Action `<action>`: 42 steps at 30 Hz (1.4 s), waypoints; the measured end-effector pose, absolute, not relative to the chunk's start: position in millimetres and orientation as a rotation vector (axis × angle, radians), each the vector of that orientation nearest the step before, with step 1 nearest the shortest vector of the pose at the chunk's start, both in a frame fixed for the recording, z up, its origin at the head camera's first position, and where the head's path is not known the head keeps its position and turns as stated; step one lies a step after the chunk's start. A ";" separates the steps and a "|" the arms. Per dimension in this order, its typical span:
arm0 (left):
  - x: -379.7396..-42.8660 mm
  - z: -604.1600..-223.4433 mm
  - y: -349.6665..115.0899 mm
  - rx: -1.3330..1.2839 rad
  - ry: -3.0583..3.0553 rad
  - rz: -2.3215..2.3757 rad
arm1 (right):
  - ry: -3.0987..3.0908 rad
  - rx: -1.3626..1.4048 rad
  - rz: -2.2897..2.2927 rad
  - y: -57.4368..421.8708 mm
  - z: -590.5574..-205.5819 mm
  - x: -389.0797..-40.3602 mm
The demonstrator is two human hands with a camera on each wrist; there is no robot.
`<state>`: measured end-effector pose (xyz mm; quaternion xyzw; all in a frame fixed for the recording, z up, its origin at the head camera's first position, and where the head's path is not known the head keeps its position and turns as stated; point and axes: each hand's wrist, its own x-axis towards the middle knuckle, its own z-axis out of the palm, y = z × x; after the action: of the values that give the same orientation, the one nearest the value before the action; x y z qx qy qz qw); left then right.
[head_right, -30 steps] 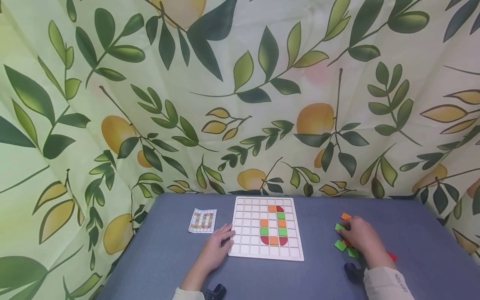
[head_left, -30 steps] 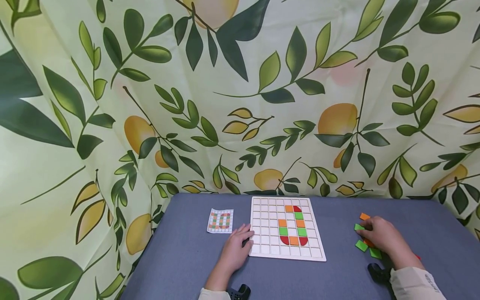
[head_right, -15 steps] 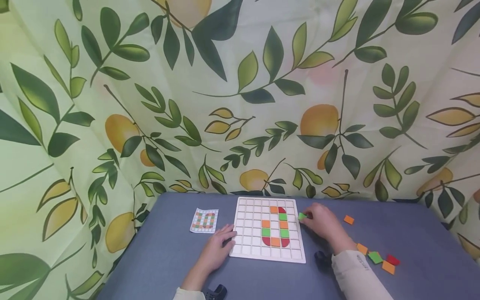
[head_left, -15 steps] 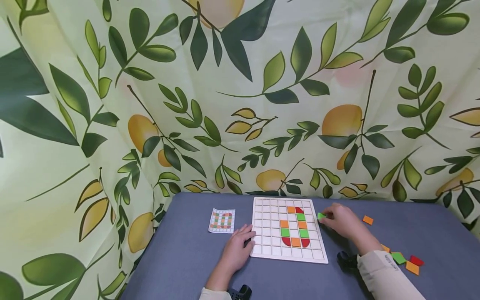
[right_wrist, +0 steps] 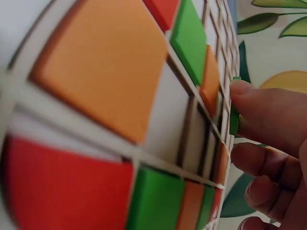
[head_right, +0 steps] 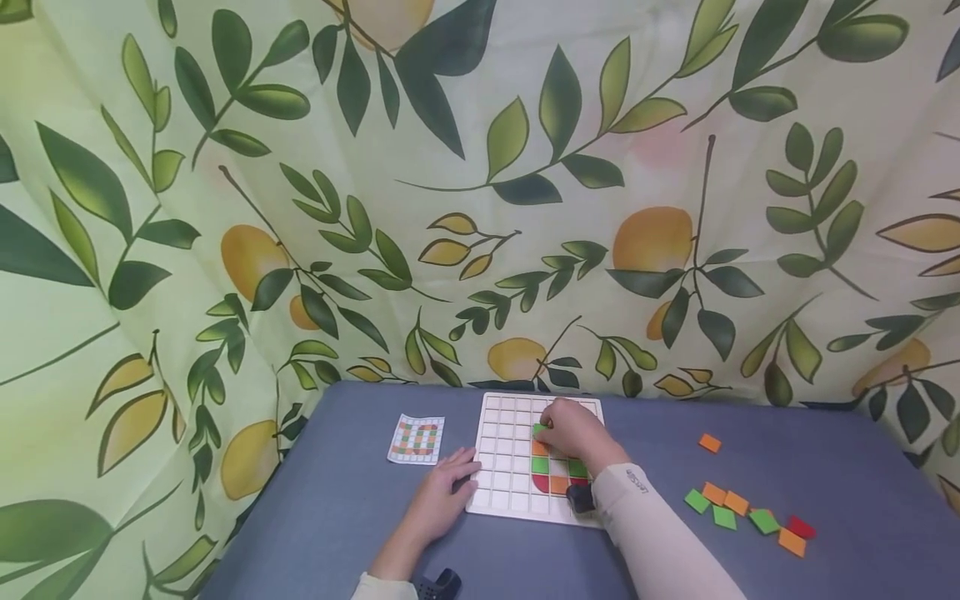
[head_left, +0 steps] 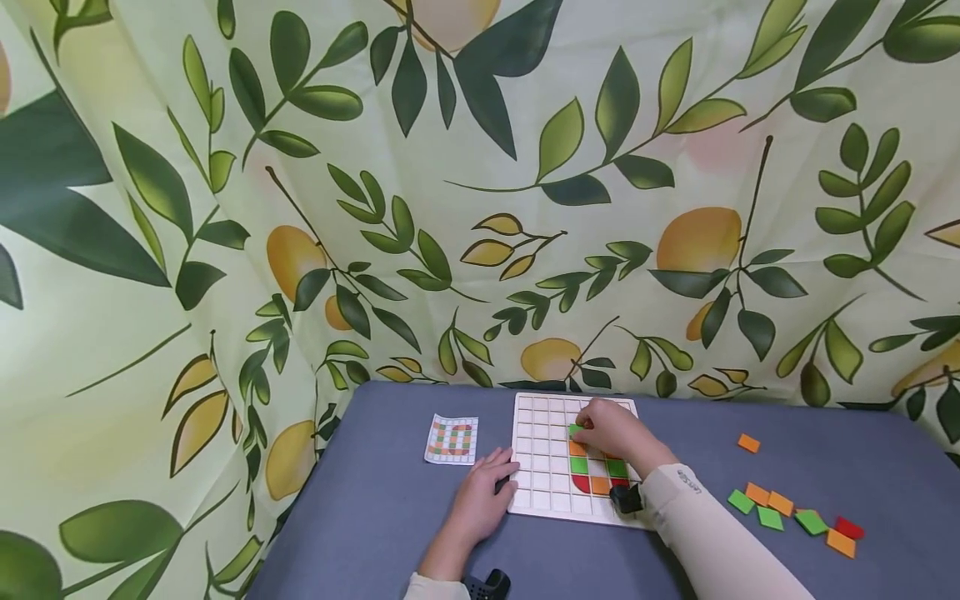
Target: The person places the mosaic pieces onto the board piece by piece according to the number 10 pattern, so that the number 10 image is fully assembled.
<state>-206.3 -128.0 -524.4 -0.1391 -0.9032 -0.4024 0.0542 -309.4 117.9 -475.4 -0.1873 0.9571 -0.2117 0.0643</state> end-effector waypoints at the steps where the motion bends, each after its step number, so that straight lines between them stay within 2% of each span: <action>1: -206.5 -524.3 -127.3 -0.420 -2.747 -1.225 | 2.891 -0.555 -0.627 116.7 -476.2 -309.6; 12: -209.4 -526.2 -124.7 -0.432 -2.733 -1.234 | 2.877 -0.438 -0.638 114.9 -475.9 -310.4; 29: -207.8 -526.2 -124.4 -0.449 -2.727 -1.213 | 2.906 -0.418 -0.658 127.0 -474.0 -303.9; 35: -208.3 -527.6 -127.0 -0.449 -2.718 -1.198 | 2.941 -0.382 -0.668 155.9 -468.8 -292.3; 42: -208.6 -526.4 -129.0 -0.460 -2.705 -1.205 | 2.988 -0.375 -0.671 218.0 -461.7 -263.7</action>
<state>-208.6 -129.0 -526.4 -0.1531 -0.9002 -0.4011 0.0725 -263.7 218.0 -461.7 -0.1216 0.9681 -0.2173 0.0280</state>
